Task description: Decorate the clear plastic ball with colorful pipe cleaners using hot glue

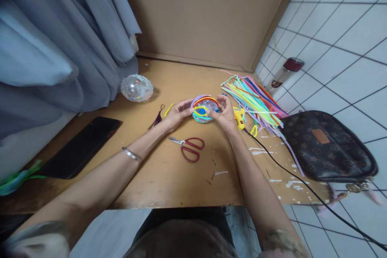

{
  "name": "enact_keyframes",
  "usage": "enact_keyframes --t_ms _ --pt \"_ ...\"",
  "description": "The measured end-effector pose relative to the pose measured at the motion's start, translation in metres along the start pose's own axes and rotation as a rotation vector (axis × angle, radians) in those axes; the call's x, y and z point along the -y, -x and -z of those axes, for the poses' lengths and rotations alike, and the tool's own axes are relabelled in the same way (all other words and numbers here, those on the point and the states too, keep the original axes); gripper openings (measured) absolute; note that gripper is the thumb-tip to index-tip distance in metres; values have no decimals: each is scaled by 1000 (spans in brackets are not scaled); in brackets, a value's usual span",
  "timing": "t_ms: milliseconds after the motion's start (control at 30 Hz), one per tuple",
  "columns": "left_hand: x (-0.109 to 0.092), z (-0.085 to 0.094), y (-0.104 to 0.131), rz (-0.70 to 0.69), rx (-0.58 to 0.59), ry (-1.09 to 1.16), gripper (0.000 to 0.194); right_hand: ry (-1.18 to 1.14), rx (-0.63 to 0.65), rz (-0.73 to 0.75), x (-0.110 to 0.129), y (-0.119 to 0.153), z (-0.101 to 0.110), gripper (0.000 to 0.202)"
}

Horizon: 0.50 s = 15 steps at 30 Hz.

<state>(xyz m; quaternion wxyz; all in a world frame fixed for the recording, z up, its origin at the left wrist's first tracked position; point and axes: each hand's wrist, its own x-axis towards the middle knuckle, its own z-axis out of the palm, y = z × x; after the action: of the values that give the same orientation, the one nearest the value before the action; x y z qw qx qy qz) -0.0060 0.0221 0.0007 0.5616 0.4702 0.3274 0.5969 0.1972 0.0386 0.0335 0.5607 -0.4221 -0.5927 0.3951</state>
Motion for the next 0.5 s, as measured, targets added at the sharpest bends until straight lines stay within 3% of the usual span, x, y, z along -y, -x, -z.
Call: enact_keyframes --t_ms 167,500 --pt "1 1 -1 -8 5 12 67 -27 32 -6 -1 -1 0 75" --pt "4 1 -4 -5 -12 -8 66 9 -52 -10 -5 -2 -2 70"
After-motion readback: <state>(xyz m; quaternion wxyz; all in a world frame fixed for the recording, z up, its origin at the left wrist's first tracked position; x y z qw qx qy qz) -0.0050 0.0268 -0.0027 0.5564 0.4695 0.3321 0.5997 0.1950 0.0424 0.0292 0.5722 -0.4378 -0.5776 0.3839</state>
